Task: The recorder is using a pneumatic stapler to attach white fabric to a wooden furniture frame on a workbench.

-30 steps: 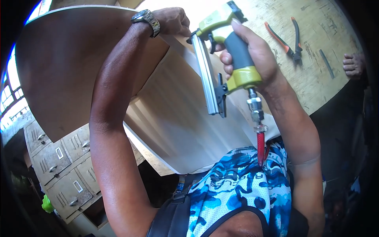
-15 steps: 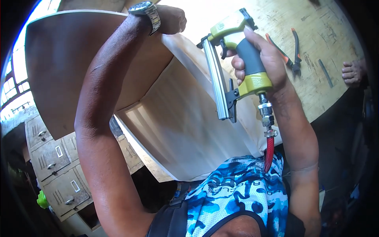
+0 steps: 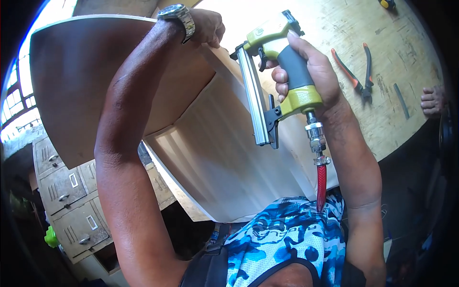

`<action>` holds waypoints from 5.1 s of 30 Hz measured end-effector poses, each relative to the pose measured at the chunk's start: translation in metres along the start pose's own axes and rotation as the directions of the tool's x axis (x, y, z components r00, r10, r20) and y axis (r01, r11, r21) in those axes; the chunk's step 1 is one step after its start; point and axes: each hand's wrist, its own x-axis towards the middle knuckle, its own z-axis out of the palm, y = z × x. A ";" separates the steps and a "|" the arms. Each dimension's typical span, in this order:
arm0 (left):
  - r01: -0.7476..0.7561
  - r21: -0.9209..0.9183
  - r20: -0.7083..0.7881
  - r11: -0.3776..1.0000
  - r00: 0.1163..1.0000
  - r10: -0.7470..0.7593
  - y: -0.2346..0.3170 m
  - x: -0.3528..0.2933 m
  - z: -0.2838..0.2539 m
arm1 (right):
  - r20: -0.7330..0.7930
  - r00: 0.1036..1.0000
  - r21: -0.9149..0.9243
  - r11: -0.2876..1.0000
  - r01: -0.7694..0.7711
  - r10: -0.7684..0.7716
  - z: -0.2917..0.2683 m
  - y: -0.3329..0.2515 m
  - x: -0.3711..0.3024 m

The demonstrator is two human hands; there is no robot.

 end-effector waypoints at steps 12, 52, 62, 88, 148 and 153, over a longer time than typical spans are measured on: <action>-0.042 0.027 -0.105 0.999 0.994 0.045 -0.005 -0.005 0.009 | -0.081 0.993 -0.037 0.996 0.086 -0.089 0.018 0.015 0.020; -0.174 -0.174 -0.970 0.969 0.201 -0.138 0.033 -0.053 0.201 | 0.032 0.996 -0.189 0.978 0.092 -0.088 0.030 -0.016 0.047; -0.048 -0.188 -0.971 0.981 0.159 -0.178 0.027 -0.027 0.185 | 0.049 0.995 -0.265 0.960 0.095 -0.085 0.030 -0.019 0.053; -0.760 -0.240 -0.320 -0.604 0.650 -0.690 0.088 -0.076 0.321 | 0.151 0.988 -0.186 0.983 0.008 0.021 0.014 -0.021 0.069; -0.300 -0.134 0.322 0.945 0.888 0.327 0.116 -0.015 0.059 | -0.250 0.952 -0.020 0.984 0.179 -0.179 -0.032 0.042 -0.254; -0.375 -0.182 0.140 0.909 0.905 0.401 0.123 -0.008 0.068 | -0.233 0.972 0.040 0.998 0.047 -0.037 -0.026 0.043 -0.217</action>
